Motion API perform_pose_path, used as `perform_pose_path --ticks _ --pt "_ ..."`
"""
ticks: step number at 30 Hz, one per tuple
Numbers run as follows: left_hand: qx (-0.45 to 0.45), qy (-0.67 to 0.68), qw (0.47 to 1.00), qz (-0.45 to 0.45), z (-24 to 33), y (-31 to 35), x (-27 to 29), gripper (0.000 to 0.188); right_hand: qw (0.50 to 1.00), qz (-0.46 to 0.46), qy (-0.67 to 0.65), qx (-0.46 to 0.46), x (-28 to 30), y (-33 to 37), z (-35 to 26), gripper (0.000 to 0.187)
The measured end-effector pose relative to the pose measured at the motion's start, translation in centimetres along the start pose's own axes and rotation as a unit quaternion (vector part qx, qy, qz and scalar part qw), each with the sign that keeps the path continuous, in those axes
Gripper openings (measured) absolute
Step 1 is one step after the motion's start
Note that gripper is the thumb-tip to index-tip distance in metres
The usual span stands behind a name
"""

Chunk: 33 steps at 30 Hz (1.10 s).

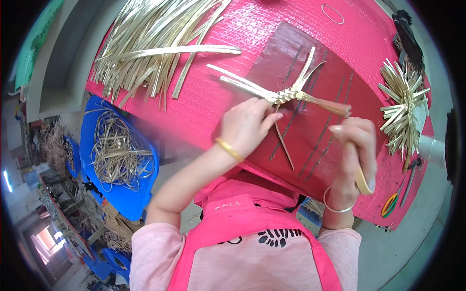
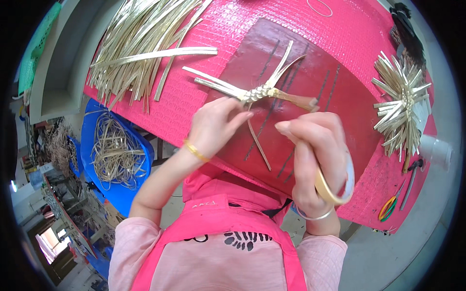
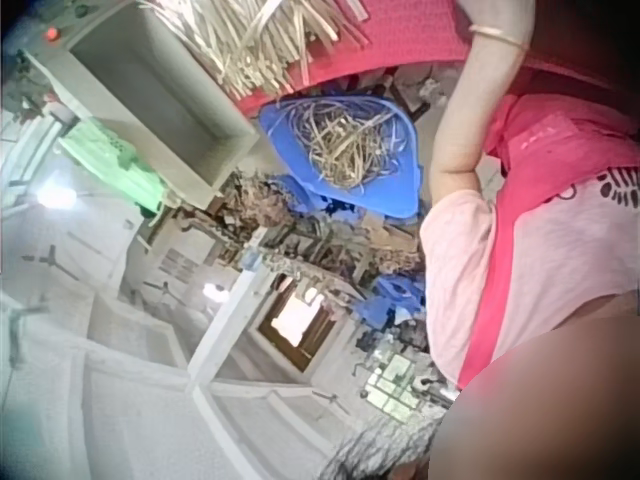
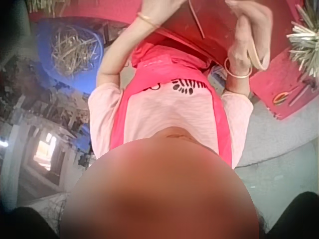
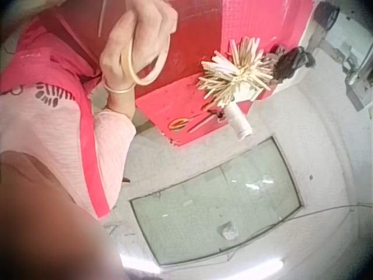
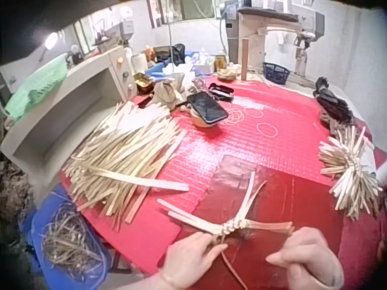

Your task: Weaving gold-colored strips to create a decorative star-shaped ornament.

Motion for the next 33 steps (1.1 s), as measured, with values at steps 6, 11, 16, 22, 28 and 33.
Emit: perform_pose_path --ticks 6,11,16,22,28,33 --pt "0.04 -0.044 0.994 0.096 0.3 -1.0 -1.2 0.021 0.997 -0.025 0.006 0.067 -0.5 -0.6 -1.0 0.013" --pt "-0.014 -0.011 0.994 0.104 0.9 -1.0 -1.6 0.019 0.998 0.0 -0.025 -0.052 -2.1 -3.0 4.7 0.013" --pt "0.077 0.334 0.939 0.01 0.5 -0.3 -0.3 0.013 0.981 -0.068 -0.093 -0.154 -1.7 -3.8 8.1 0.015" --pt "0.214 0.637 0.688 -0.275 0.2 -0.5 -0.2 0.021 0.973 -0.021 -0.166 -0.158 -1.8 -3.7 7.5 0.015" --pt "0.233 0.652 0.696 -0.191 0.8 0.0 -0.5 0.019 0.997 0.029 0.015 0.064 -0.4 -1.4 4.5 0.012" --pt "0.216 0.661 0.7 -0.162 1.3 0.4 -0.8 0.019 0.987 -0.021 -0.129 -0.095 -1.6 0.8 6.0 0.017"
Point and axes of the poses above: each hand's wrist, its own y-axis away from the middle knuckle, its own x-axis out of the back of the hand, z = x × y, the point moved 1 cm from there along -y, towards the middle knuckle, and after that the axes turned 14 degrees about -y, right-handed, at the moved point
